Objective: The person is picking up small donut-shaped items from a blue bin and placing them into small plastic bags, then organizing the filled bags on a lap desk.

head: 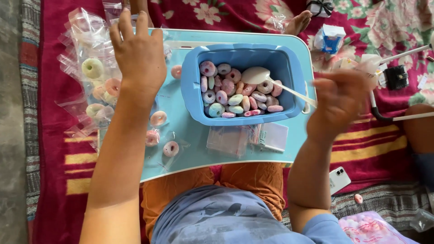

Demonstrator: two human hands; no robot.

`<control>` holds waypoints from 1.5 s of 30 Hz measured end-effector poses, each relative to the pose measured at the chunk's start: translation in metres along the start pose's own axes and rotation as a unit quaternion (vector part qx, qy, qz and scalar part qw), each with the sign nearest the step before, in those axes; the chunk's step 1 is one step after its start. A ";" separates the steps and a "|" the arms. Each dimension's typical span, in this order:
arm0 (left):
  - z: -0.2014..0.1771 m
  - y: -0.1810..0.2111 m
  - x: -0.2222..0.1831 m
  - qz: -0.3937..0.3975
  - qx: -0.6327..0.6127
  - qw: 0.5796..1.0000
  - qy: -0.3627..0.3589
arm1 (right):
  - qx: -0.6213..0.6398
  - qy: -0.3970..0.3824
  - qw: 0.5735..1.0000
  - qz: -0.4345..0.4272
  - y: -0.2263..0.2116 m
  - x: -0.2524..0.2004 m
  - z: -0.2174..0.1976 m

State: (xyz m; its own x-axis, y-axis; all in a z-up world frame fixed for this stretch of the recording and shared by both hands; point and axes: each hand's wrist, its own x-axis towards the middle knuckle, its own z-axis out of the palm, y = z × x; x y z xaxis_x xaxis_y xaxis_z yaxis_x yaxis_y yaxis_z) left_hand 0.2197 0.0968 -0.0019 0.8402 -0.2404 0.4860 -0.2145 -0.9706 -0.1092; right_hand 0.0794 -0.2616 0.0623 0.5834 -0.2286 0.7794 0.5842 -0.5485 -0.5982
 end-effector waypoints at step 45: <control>-0.089 0.086 -0.052 0.045 -0.222 0.965 0.135 | -0.099 -0.204 0.973 -0.031 -0.165 0.006 -0.005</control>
State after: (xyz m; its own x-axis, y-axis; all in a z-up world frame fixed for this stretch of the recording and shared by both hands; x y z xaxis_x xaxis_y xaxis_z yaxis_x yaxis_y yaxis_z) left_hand 0.1130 0.0269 0.0401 0.6610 -0.2523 0.7067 -0.5224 -0.8308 0.1921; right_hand -0.0161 -0.1766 0.1665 0.7504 0.1264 0.6488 0.5280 -0.7051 -0.4734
